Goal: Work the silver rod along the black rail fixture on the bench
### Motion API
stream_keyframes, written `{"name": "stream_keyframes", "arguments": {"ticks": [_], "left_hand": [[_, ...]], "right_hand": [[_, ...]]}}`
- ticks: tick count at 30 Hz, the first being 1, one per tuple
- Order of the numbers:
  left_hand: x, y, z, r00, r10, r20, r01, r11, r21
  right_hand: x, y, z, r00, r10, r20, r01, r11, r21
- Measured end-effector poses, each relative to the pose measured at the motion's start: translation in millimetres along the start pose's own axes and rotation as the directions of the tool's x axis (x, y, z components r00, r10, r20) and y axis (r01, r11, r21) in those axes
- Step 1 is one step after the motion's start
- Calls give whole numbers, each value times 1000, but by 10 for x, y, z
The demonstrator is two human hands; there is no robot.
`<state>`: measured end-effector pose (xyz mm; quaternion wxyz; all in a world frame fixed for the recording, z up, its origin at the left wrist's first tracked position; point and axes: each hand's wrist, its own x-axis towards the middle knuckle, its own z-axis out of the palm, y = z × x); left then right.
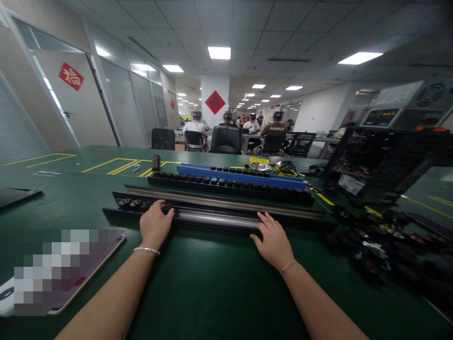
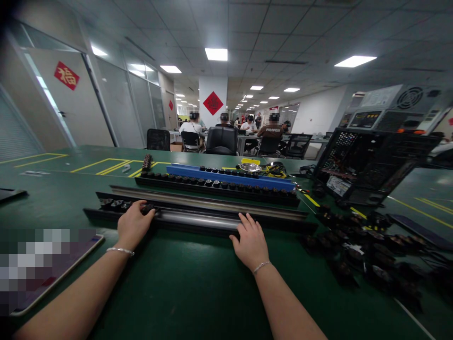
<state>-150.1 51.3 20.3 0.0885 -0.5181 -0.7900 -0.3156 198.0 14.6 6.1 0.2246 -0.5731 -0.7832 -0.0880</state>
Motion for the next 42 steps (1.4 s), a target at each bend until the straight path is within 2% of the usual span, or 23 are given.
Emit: {"name": "stream_keyframes", "arguments": {"ticks": [14,42], "left_hand": [[-67,132,-46,999,4,36,-2,999,-37],[-70,157,-23,994,36,98,-25,993,-116]], "right_hand": [[3,-11,-15,1000,12,4,-12,1000,-15],[3,-8,-18,1000,9,22,-9,999,-36]]}}
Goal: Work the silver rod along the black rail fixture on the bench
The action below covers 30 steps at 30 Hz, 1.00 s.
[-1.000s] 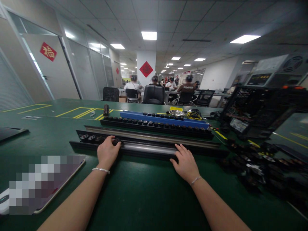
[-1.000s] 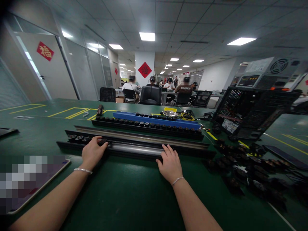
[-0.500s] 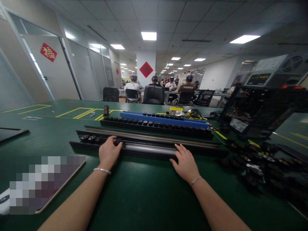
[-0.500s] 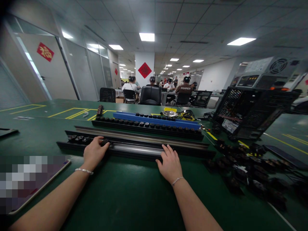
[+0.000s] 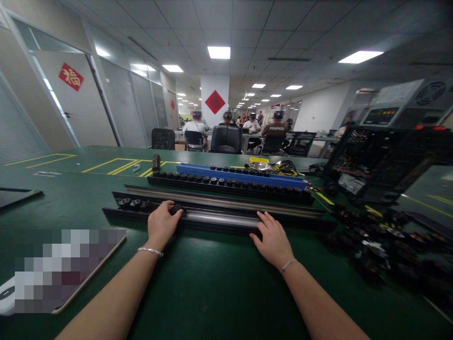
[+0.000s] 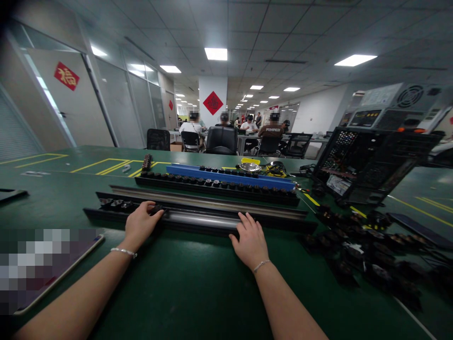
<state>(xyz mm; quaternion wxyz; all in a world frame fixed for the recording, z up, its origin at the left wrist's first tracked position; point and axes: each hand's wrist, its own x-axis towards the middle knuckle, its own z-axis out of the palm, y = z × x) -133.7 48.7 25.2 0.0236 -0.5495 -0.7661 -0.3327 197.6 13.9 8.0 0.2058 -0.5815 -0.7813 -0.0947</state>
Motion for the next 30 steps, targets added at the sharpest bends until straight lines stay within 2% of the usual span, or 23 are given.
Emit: {"name": "stream_keyframes", "arguments": {"ticks": [3,7,12,30], "left_hand": [[3,-34,7,999,12,38,-12,1000,18],[-30,-100,38,997,45,59,-53,989,140],[-53,-150,41,980,114,161,-149,964,222],[-26,-180,-28,944,194,267,-272,916,296]], "right_hand": [[-3,2,0,1000,3,4,-3,1000,-2],[-3,-1,-6,1000,5,7,-5,1000,7],[-3,-8,-15,1000,11,16,-11,1000,0],[-2,-12,-16,999,13,29,-12,1000,-19]]}}
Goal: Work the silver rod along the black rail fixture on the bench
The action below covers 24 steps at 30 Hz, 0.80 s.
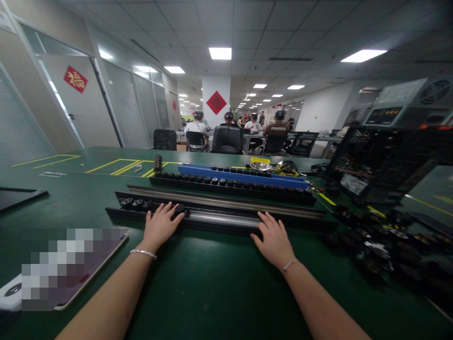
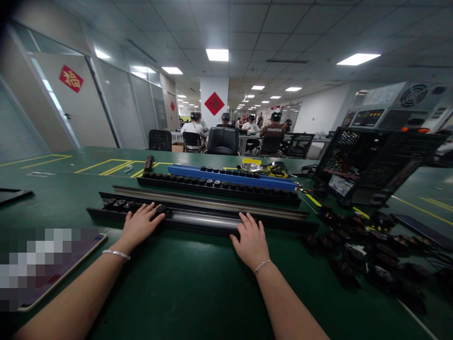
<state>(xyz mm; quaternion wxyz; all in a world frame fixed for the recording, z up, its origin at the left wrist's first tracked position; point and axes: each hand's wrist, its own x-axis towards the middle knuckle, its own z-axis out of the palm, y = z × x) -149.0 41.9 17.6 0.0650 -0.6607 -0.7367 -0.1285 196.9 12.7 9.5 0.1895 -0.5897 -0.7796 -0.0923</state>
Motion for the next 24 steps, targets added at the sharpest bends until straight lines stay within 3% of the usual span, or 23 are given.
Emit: {"name": "stream_keyframes", "arguments": {"ticks": [24], "left_hand": [[18,73,-17,997,0,78,-3,999,44]], "right_hand": [[-5,16,-9,999,12,33,-12,1000,11]]}}
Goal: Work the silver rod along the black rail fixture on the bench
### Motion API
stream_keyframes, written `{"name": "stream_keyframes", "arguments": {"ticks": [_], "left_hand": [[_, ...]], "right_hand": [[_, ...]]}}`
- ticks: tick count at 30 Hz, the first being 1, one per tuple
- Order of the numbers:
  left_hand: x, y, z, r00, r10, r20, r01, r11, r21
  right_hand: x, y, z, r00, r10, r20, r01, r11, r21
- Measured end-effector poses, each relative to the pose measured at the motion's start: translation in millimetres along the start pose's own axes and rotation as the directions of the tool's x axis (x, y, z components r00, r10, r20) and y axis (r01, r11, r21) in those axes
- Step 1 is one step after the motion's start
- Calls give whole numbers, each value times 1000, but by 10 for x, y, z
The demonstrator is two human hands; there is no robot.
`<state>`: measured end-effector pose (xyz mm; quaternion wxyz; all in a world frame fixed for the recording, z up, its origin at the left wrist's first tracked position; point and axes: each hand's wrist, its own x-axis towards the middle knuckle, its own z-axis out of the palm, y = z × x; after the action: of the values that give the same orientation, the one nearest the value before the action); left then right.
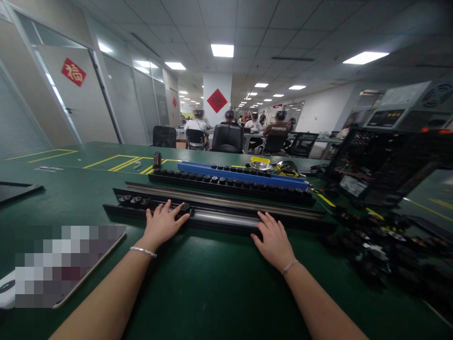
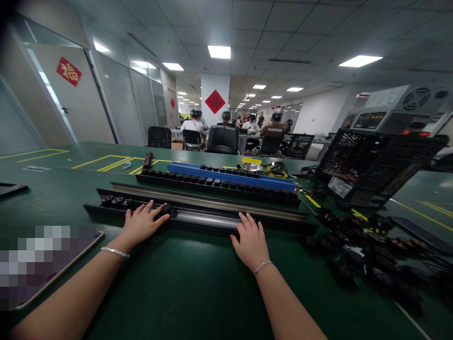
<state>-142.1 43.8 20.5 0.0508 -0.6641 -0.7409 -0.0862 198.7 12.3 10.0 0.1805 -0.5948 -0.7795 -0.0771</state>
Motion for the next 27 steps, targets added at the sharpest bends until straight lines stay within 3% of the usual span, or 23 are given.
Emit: {"name": "stream_keyframes", "arguments": {"ticks": [17,27], "left_hand": [[-30,55,-40,1000,18,4,-18,1000,-18],[-53,108,-22,991,133,-3,-133,990,-55]], "right_hand": [[-7,-18,6,1000,-3,-14,3,1000,-1],[-1,-7,20,1000,-6,-22,6,1000,14]]}}
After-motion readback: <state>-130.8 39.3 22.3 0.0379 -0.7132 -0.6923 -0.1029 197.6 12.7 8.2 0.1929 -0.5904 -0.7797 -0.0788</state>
